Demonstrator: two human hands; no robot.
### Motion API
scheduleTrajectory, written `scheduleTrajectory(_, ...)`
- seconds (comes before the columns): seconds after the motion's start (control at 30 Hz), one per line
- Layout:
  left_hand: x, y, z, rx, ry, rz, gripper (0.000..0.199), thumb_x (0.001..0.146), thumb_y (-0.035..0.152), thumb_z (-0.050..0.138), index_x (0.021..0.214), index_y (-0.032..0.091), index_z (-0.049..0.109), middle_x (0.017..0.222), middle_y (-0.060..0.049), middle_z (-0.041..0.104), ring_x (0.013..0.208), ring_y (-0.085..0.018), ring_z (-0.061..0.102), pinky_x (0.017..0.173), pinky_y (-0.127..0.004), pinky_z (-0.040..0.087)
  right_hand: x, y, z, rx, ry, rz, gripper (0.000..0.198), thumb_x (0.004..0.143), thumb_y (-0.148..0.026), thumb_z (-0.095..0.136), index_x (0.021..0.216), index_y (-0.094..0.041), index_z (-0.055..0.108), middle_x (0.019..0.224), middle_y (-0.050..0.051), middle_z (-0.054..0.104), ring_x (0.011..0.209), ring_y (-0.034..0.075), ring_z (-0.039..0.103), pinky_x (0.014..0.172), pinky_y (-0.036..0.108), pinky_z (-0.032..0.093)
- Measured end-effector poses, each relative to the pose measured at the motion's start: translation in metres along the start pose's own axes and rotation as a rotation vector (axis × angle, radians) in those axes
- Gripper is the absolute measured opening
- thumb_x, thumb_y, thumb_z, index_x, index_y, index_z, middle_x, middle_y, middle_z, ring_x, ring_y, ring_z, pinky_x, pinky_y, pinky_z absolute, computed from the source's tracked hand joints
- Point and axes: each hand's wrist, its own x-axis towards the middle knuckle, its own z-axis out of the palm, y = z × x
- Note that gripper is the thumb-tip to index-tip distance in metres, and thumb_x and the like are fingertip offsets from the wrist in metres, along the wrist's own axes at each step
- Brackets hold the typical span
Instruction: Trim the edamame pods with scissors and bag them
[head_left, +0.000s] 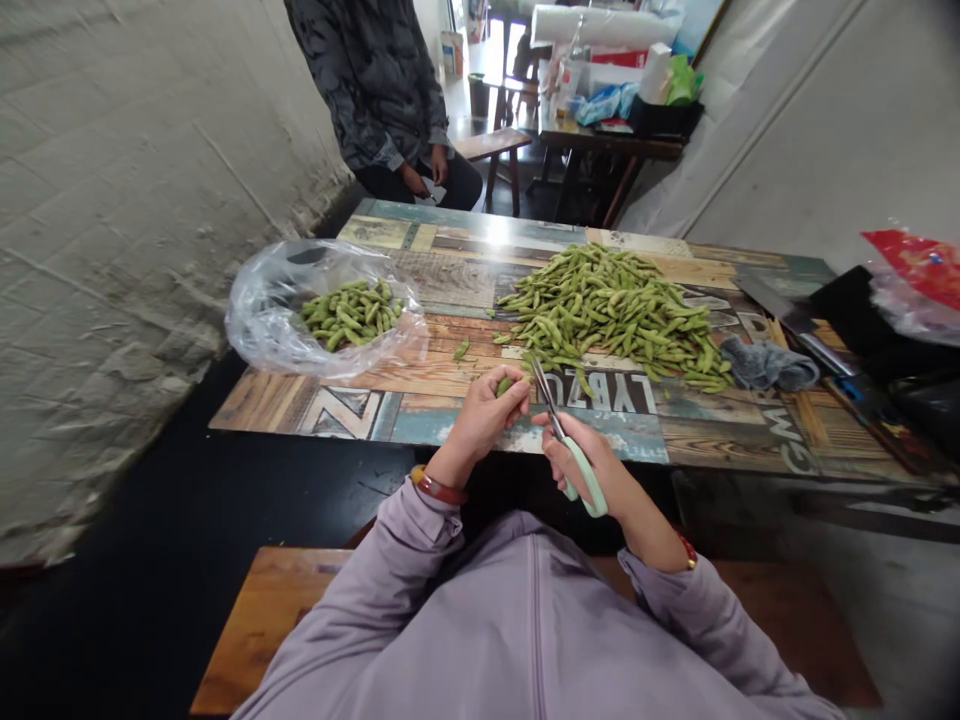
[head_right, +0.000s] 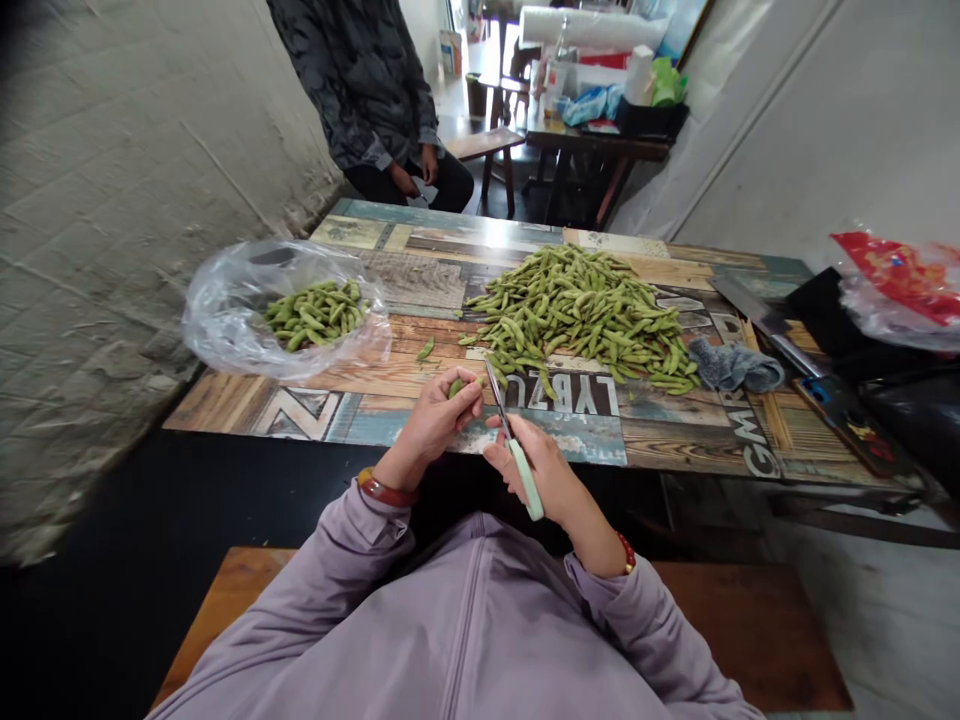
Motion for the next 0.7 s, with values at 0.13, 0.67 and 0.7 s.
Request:
scheduleTrajectory(0.13, -0.0001, -0.0003, 0.0001, 0.007, -0.018, 0.004, 0.033, 0.078, 0.043, 0.073, 0.082, 0.017, 0.053, 0.055, 0.006, 0.056, 0.038, -0.003, 0.036, 0.04, -0.017, 0.024, 0.0006, 0.0007, -0.0008, -0.095, 0.014, -0.028, 0.042, 0.094, -0.055, 0.052, 0.118, -0.021, 0.057, 0.091, 0.003, 0.058, 0.059, 0.011, 0.056, 0.05, 0.024, 0.051)
scheduleTrajectory(0.67, -0.0015, 0.0012, 0.0008, 0.049, -0.013, -0.006, 0.031, 0.076, 0.04, 0.073, 0.079, 0.017, 0.052, 0.05, 0.007, 0.054, 0.032, -0.002, 0.035, 0.035, -0.016, 0.023, 0.001, -0.0009, 0.0021, -0.201, 0.02, -0.085, 0.04, 0.095, -0.051, 0.051, 0.118, -0.019, 0.059, 0.092, 0.006, 0.062, 0.067, 0.015, 0.058, 0.055, 0.025, 0.051)
scheduleTrajectory(0.7, -0.0014, 0.0008, 0.0005, 0.049, -0.014, -0.004, 0.031, 0.077, 0.04, 0.073, 0.079, 0.017, 0.052, 0.05, 0.007, 0.054, 0.032, -0.002, 0.035, 0.035, -0.016, 0.023, 0.0011, -0.001, 0.0025, -0.207, 0.025, -0.09, 0.04, 0.095, -0.051, 0.051, 0.117, -0.018, 0.059, 0.091, 0.006, 0.062, 0.067, 0.014, 0.058, 0.055, 0.025, 0.051)
